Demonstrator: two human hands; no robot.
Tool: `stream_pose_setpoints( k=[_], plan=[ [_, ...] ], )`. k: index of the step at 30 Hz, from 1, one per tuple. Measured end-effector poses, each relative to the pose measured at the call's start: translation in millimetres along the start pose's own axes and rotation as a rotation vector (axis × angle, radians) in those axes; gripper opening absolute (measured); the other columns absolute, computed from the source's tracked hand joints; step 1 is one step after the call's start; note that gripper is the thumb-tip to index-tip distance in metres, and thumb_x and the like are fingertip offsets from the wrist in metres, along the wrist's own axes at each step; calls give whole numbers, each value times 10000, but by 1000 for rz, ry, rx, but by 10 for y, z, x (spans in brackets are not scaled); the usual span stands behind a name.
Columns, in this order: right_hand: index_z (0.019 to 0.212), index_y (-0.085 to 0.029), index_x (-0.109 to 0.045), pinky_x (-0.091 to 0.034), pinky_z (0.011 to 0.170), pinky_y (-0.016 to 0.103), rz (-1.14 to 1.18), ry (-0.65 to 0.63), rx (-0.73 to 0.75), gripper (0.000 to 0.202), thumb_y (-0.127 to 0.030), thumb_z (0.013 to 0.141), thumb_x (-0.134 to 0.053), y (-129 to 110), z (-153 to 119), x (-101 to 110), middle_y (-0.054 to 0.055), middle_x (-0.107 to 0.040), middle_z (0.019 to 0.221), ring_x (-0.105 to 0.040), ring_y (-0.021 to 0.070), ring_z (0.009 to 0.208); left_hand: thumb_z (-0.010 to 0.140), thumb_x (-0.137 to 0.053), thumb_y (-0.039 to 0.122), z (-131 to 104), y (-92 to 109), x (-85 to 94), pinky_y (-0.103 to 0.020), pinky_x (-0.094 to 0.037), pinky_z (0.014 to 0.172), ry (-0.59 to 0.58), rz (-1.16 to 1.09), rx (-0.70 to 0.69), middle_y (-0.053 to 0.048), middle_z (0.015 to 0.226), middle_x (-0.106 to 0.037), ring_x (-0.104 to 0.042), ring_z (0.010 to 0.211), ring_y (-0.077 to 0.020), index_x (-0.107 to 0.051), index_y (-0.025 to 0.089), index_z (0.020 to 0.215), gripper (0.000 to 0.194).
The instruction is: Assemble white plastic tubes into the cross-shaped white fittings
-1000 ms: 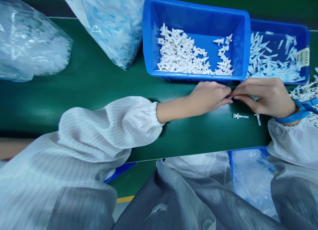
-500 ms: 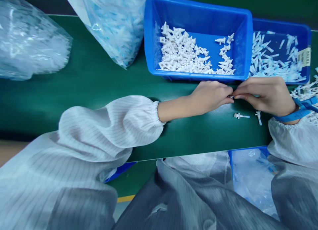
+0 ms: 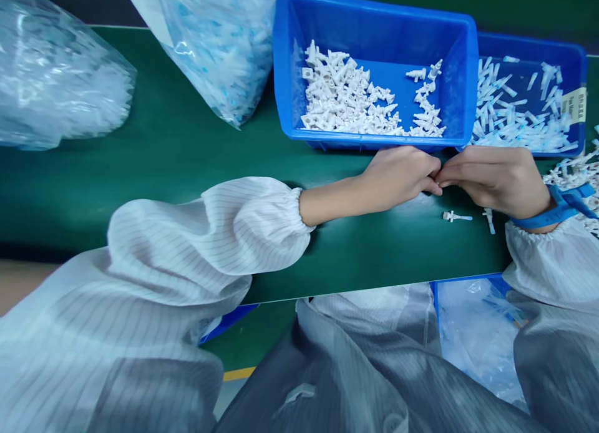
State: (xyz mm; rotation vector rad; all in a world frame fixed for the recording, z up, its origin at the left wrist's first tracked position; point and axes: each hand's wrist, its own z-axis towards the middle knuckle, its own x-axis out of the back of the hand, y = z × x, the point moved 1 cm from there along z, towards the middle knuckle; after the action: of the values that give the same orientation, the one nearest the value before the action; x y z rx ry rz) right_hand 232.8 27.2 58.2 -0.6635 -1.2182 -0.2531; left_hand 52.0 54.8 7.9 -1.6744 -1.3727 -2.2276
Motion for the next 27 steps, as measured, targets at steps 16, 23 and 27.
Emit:
stream_pose_setpoints(
  k=[16,23,27],
  plan=[
    [949,-201,-658,-534,661,303,-199,-79,16,324,-11,853,-414,-81,27,39,76,-723,899,-662,192,772,895,-597,356,35,14,31,-286,-314,577,-39,-9,8,-37,865,-724,-637,808,-197,-698,177,815,220],
    [849,-144,-671,-468,573,304,-352,-95,19,290,9,814,-427,-173,52,24,94,-707,838,-631,209,715,887,-617,378,79,27,35,-287,-356,597,-68,38,-18,-47,839,-716,-639,796,-211,-710,167,883,230],
    [819,-138,-677,-440,556,314,-409,-97,18,300,18,794,-422,-218,64,8,80,-690,783,-616,217,689,880,-625,330,35,26,106,-302,-394,626,-113,81,-22,-57,843,-697,-645,806,-228,-704,171,948,190]
  ],
)
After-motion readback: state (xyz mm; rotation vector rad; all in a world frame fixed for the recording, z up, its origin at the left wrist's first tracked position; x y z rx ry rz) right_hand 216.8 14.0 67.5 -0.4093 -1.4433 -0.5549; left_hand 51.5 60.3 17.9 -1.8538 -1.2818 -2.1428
